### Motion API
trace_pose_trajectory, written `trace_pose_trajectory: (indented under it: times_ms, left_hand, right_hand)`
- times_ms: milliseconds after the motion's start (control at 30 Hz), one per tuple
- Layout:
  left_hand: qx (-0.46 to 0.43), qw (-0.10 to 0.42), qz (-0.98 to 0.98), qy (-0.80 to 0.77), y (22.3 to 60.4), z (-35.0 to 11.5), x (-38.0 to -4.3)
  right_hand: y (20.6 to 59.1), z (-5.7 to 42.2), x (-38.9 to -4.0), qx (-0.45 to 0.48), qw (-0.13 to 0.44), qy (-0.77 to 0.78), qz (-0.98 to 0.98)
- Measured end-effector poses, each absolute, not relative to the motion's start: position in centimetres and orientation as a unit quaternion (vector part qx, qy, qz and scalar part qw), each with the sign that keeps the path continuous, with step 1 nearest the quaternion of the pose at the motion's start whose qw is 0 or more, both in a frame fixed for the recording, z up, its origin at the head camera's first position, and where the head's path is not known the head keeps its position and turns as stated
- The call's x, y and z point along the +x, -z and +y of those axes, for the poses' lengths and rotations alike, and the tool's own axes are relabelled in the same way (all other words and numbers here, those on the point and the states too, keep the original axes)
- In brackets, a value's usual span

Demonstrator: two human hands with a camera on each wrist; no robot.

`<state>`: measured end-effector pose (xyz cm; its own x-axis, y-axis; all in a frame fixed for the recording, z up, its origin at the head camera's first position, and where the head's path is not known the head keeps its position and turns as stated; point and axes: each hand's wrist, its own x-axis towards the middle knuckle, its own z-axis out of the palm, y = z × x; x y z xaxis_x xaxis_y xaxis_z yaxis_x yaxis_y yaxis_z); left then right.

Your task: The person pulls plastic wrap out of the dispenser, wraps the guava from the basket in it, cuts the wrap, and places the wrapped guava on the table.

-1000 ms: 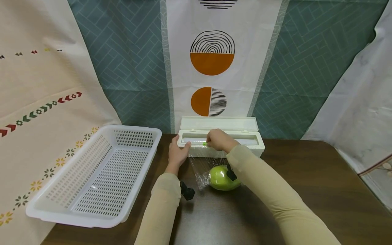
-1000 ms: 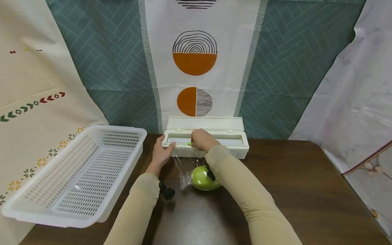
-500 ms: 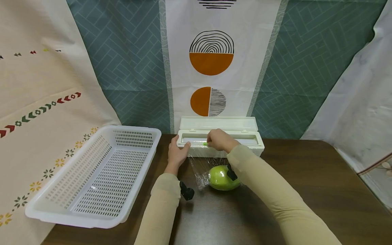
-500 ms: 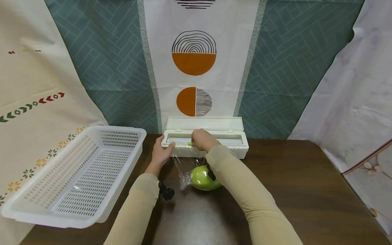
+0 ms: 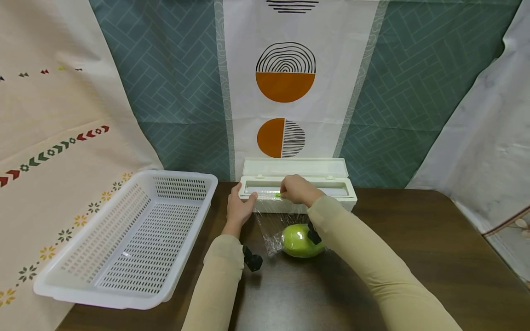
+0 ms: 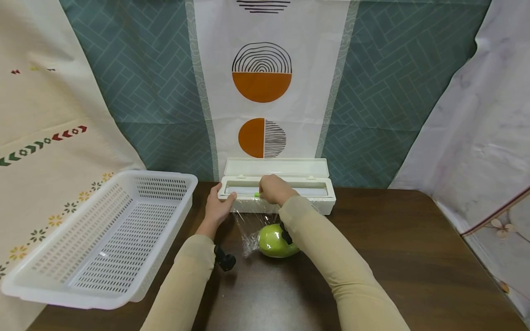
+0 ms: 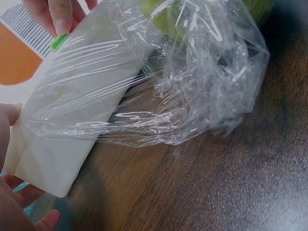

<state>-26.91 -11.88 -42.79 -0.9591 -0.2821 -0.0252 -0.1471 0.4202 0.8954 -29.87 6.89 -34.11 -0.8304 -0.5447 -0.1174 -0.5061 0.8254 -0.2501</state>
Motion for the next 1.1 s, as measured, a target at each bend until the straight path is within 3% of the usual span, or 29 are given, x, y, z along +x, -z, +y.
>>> trace_pose_trajectory:
  times_ms: [1100]
  left_hand:
    - [0.120, 0.069, -0.838, 0.528, 42.82, -11.87, -26.87]
  right_hand:
    - [34.45, 7.50, -30.25, -0.277, 0.088, 0.104, 0.951]
